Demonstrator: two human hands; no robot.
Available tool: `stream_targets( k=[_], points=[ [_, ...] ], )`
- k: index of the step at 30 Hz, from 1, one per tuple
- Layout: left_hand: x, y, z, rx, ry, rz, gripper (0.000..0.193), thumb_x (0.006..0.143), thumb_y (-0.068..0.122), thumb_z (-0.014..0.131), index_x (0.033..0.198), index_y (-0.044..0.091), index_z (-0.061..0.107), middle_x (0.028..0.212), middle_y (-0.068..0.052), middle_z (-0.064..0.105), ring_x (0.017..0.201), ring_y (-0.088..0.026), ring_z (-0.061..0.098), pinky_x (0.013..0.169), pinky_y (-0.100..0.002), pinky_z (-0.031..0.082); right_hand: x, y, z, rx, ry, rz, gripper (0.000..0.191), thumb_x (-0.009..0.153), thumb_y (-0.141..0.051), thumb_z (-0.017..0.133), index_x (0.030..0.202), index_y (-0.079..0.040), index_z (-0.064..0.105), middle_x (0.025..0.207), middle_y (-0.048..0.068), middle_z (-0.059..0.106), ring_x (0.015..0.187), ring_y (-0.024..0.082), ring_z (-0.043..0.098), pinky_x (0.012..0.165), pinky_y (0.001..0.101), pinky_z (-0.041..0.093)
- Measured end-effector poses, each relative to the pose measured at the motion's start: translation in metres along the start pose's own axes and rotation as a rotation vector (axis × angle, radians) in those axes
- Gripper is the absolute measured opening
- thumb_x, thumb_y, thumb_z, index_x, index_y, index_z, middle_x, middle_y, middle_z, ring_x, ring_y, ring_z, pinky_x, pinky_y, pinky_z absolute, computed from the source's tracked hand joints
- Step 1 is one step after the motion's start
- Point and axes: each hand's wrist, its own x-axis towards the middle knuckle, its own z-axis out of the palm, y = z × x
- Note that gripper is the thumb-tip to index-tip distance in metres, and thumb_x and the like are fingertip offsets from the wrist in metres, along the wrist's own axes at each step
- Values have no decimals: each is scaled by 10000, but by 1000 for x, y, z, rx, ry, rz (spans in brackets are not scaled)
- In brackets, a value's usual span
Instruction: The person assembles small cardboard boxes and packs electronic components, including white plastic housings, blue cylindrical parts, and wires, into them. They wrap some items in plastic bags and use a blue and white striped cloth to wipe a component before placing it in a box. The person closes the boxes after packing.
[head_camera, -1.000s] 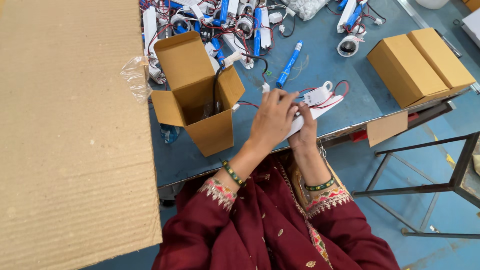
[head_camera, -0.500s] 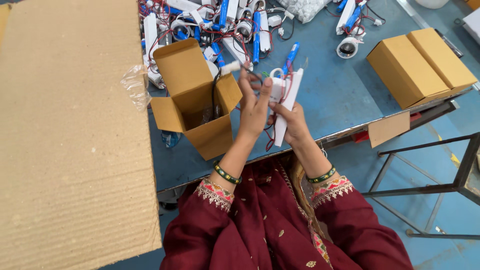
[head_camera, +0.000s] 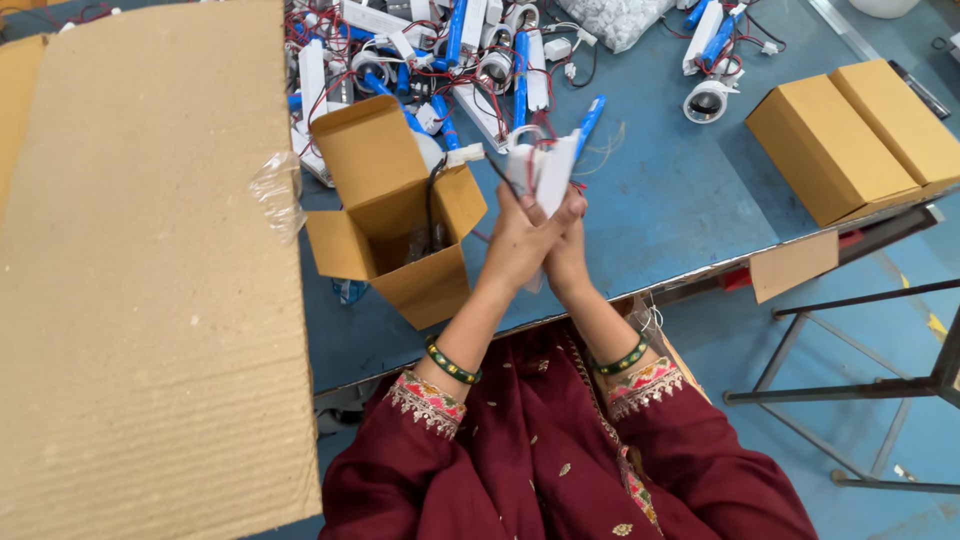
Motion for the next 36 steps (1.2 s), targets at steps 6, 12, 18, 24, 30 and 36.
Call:
stream_targets(
  k=[6,12,18,24,30,36],
  points=[
    [-1,11,-20,-213,78,-63,755,812,333,835,1377,29,438,1175,-148,693,1031,-221,703,870,-338,577,-5,-16,-9,-582,-206,-249,654,900,-225,727,1417,86,474,1403,253,425,1309,408,407,1103,528,337],
    [-5,31,-38,-128,140,-231,600,798,221,794,1287,42,496,1041,-119,694,719,-158,681,607,-311,587,34,-20,-100,158,-307,269,299,1037,-203,667,1024,96,674,1257,278,722,1117,435,737,978,542,592],
    [-10,44,-30,-193,64,-182,532,833,172,773,1275,16,523,1006,-106,670,720,-144,648,602,-297,581,76,31,-102,-1036,-248,-436,542,782,40,582,1303,-90,659,1314,161,659,1238,347,578,989,484,471],
    [-20,51,-24,-171,4,-102,599,800,145,785,1302,31,479,1060,-88,659,765,-137,670,585,-297,596,107,67,-65,-1337,-613,-710,377,823,-85,604,1174,-182,702,1267,21,695,1290,226,569,1037,485,418],
    [-27,54,-33,-100,-43,-49,473,862,200,792,1224,-7,570,1005,-95,686,766,-123,672,637,-287,585,119,31,-79,-1008,-481,-506,252,888,-189,667,1132,-148,714,1062,37,743,1048,245,674,1008,485,449],
    [-24,48,-30,-233,-95,-71,414,894,218,787,1185,-4,595,956,-86,689,746,-115,668,665,-292,580,77,-48,-113,0,-359,63,419,1043,-376,563,1268,-23,558,872,52,705,786,150,701,737,313,574]
  ],
)
